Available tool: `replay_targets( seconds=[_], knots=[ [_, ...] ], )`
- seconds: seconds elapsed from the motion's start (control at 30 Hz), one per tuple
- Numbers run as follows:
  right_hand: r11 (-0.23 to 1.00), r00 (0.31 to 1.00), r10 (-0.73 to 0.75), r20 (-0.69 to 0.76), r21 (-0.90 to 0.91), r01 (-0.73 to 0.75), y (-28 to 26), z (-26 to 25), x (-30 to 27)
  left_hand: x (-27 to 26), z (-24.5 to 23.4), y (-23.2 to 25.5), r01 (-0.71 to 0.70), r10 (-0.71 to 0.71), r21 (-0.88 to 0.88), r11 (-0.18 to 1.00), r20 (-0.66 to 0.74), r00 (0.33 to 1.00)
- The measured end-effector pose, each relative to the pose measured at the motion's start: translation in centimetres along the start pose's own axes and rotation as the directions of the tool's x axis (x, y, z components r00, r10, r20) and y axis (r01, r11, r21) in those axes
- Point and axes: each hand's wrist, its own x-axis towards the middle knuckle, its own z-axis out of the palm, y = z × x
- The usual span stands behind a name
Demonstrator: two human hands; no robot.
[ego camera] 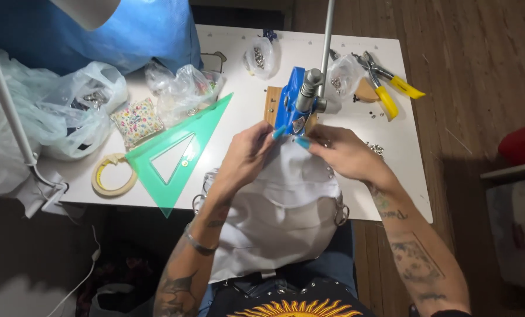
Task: Attaching metal eyelets and rings to a white fabric piece using a manual hand press and pliers
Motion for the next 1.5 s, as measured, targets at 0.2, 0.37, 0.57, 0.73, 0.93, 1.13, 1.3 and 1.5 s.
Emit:
replay_targets(
  seconds=[0.2,0.37,0.57,0.73,0.93,1.13,1.3,1.5],
  knots=[
    [0.798,0.813,-0.555,-0.179,-0.393,0.458,0.9,1.6,-3.8,-3.0,-3.3,3.5,-0.211,0.197,0.034,0.977,0.239,0.951],
    [0.91,0.884,-0.414,-0.216,-0.117,0.397,-0.5,1.6,-8.2,-6.2,-5.2,6.1,-0.42,0.377,0.074,0.904,0.324,0.868],
    [0.959,0.939,-0.174,-0.298,0.163,0.23,-0.3,0.9,-10.7,-9.5,-6.5,4.4,-0.273,0.247,0.186,0.944,0.151,0.957],
    [0.994,0.951,-0.006,-0.31,0.102,0.04,-2.8,-2.0,-16.4,-12.5,-6.6,10.2,-0.31,0.299,0.104,0.945,0.107,0.948],
    [0.879,0.946,-0.324,0.007,-0.368,0.304,-4.1,-0.8,-17.2,-15.1,-3.5,10.4,-0.341,0.313,0.107,0.934,0.213,0.925],
    [0.832,0.824,-0.532,0.193,-0.061,0.552,-3.8,0.5,-15.2,-17.0,-2.7,9.6,-0.261,0.256,0.016,0.965,0.147,0.956],
    [0.886,0.892,-0.445,0.079,-0.108,0.452,-5.3,-2.0,-15.7,-17.4,-3.2,10.5,-0.048,0.071,-0.152,0.987,0.144,0.987],
    [0.995,0.995,-0.096,0.001,-0.027,0.096,-0.9,4.1,-11.2,-12.9,-0.7,1.2,0.197,-0.18,-0.119,0.973,0.136,0.974]
  ],
)
